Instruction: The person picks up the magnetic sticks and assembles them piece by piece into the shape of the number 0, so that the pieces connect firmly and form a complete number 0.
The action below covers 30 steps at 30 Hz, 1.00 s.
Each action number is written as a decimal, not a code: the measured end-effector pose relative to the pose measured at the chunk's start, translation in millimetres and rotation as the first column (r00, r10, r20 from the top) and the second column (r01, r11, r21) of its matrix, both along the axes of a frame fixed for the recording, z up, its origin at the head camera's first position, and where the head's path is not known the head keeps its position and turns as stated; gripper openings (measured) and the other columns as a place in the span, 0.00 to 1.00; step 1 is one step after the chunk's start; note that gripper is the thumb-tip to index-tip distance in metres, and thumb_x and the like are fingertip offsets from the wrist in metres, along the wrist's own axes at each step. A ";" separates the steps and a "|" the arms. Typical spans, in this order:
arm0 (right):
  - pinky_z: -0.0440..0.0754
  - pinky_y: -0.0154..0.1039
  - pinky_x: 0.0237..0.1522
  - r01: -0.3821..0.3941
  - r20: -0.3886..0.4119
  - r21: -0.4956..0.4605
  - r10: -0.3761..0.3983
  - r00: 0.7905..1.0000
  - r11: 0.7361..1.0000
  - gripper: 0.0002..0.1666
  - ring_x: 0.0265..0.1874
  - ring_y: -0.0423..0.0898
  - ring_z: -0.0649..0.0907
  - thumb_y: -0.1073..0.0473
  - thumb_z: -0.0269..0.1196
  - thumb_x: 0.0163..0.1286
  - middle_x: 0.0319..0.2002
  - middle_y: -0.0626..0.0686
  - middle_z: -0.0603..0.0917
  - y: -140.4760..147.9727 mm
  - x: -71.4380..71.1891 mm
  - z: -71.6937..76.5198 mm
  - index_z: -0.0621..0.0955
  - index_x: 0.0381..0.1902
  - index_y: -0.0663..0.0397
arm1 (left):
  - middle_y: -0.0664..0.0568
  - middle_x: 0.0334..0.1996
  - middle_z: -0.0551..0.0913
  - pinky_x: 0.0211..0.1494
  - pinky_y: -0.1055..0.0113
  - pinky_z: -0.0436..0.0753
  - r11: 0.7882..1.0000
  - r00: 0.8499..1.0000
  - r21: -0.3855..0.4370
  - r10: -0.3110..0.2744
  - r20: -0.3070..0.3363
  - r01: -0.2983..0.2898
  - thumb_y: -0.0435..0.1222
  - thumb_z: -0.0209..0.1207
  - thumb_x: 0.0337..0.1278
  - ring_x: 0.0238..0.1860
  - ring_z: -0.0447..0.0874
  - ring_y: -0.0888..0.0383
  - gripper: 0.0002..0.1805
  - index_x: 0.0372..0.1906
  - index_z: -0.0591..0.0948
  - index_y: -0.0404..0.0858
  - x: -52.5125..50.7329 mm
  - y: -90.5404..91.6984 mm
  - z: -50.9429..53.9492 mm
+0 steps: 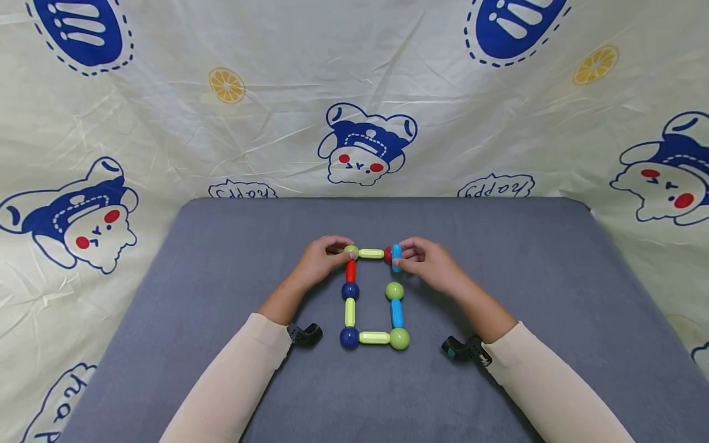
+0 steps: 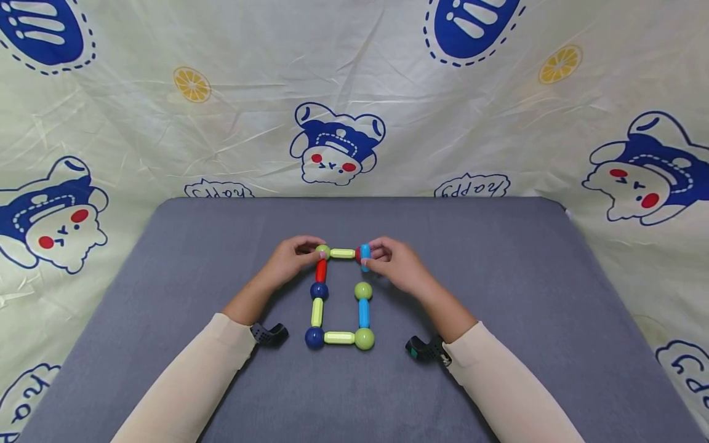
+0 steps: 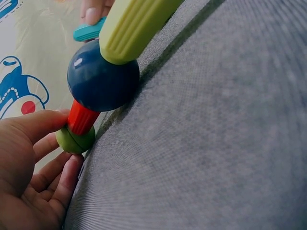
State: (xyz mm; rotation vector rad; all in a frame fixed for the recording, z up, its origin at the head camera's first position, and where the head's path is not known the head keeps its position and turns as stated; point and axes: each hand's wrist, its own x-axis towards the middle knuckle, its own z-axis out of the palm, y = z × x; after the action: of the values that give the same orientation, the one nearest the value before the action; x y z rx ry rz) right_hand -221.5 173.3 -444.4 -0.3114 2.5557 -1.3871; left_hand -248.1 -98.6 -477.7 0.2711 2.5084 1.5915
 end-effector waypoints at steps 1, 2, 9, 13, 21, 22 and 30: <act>0.80 0.33 0.38 -0.005 0.005 -0.004 0.005 1.000 1.000 0.23 0.39 0.43 0.84 0.55 0.68 0.70 0.47 0.61 0.85 0.0 1.4 -1.3 0.79 0.56 0.63 | 0.48 0.48 0.85 0.50 0.66 0.78 1.000 1.000 -0.002 0.000 -0.001 0.000 0.42 0.70 0.60 0.49 0.83 0.53 0.17 0.52 0.86 0.44 -0.1 -0.1 -0.3; 0.80 0.34 0.38 -0.008 0.010 -0.008 0.008 1.000 1.000 0.23 0.39 0.42 0.84 0.55 0.68 0.70 0.47 0.61 0.85 -0.1 2.6 -2.2 0.79 0.56 0.63 | 0.48 0.48 0.85 0.50 0.66 0.78 1.000 1.000 -0.002 0.001 -0.001 -0.001 0.42 0.70 0.60 0.49 0.82 0.53 0.17 0.52 0.86 0.44 -0.1 -0.3 -0.4; 0.79 0.37 0.42 -0.018 0.054 0.008 0.017 0.998 1.000 0.23 0.39 0.43 0.84 0.53 0.67 0.70 0.47 0.60 0.85 -3.0 11.0 -4.5 0.79 0.56 0.63 | 0.48 0.49 0.85 0.51 0.64 0.79 1.000 1.000 -0.010 -0.001 -0.008 0.001 0.43 0.69 0.60 0.50 0.83 0.53 0.17 0.53 0.86 0.44 0.3 -2.0 -0.7; 0.81 0.37 0.42 -0.004 0.076 -0.009 0.005 0.997 1.000 0.23 0.38 0.46 0.85 0.54 0.67 0.70 0.45 0.60 0.86 -3.4 15.3 -7.0 0.78 0.56 0.64 | 0.48 0.49 0.85 0.53 0.62 0.79 1.000 1.000 -0.014 -0.001 -0.003 0.001 0.43 0.69 0.60 0.50 0.83 0.53 0.16 0.52 0.86 0.45 0.4 -1.4 -0.7; 0.80 0.38 0.39 0.017 0.065 -0.020 -0.016 0.998 1.000 0.27 0.33 0.46 0.81 0.53 0.67 0.71 0.39 0.56 0.88 -1.7 16.9 -15.1 0.74 0.59 0.63 | 0.47 0.48 0.85 0.51 0.64 0.79 1.000 1.000 -0.012 -0.002 -0.005 0.002 0.42 0.69 0.60 0.50 0.83 0.53 0.17 0.52 0.86 0.44 0.1 0.4 -1.5; 0.80 0.38 0.39 0.019 0.068 -0.025 -0.017 0.998 1.000 0.28 0.33 0.46 0.81 0.53 0.67 0.71 0.39 0.56 0.89 -1.5 16.8 -15.7 0.72 0.60 0.63 | 0.47 0.48 0.85 0.51 0.64 0.79 1.000 1.000 -0.008 -0.003 -0.003 0.003 0.42 0.69 0.60 0.50 0.82 0.53 0.17 0.52 0.86 0.44 -0.1 0.4 -1.6; 0.78 0.39 0.40 0.003 0.057 -0.023 -0.002 0.998 1.000 0.43 0.34 0.46 0.82 0.51 0.66 0.71 0.40 0.57 0.89 -0.9 16.4 -17.5 0.61 0.76 0.59 | 0.48 0.48 0.85 0.50 0.65 0.79 1.000 1.000 -0.003 -0.005 -0.013 0.005 0.43 0.70 0.60 0.49 0.83 0.54 0.16 0.52 0.86 0.45 -1.6 -1.2 -3.6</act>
State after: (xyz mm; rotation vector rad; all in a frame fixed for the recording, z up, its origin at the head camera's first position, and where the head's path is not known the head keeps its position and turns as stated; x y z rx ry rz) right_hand -205.1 172.4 -461.8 -0.2686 2.4973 -1.4070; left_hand -249.7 -99.8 -481.4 0.2878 2.5175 1.5899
